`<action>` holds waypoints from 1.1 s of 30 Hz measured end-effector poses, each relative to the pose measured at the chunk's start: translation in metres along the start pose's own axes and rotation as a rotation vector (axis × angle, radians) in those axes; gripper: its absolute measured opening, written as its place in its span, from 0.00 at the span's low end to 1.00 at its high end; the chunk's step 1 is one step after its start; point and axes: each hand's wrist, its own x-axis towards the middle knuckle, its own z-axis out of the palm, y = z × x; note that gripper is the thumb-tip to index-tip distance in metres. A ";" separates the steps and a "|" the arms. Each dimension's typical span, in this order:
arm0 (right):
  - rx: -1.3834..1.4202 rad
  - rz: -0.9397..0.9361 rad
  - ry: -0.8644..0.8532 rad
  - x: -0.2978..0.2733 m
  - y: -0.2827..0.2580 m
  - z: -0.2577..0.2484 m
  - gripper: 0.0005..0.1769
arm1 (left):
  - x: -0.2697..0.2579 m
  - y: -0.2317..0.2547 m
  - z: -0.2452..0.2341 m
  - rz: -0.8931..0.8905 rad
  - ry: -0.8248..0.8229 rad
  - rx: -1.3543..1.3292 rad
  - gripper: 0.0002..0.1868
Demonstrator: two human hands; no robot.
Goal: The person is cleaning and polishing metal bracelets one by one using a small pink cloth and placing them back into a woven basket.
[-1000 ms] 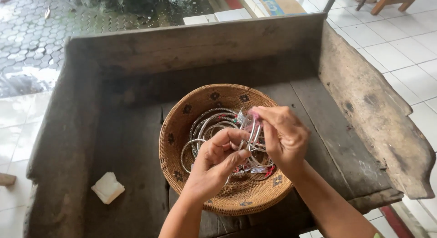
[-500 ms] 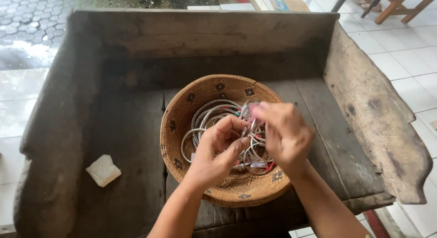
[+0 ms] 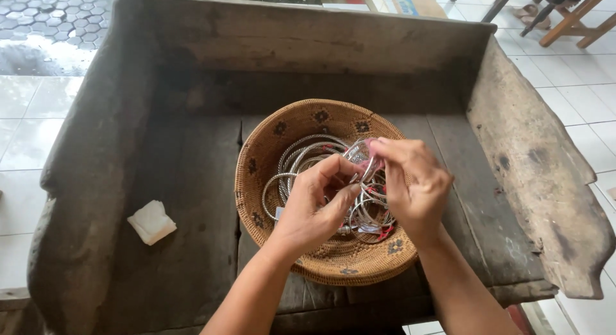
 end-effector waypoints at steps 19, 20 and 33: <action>-0.198 -0.228 -0.013 -0.006 -0.018 0.000 0.13 | 0.000 -0.013 -0.001 -0.036 0.053 -0.074 0.07; -0.213 -0.245 -0.033 -0.006 -0.020 0.002 0.13 | 0.000 -0.013 -0.002 -0.034 0.060 -0.059 0.07; -0.224 -0.180 -0.021 -0.015 -0.019 0.005 0.14 | 0.000 -0.015 -0.004 -0.013 0.032 -0.019 0.06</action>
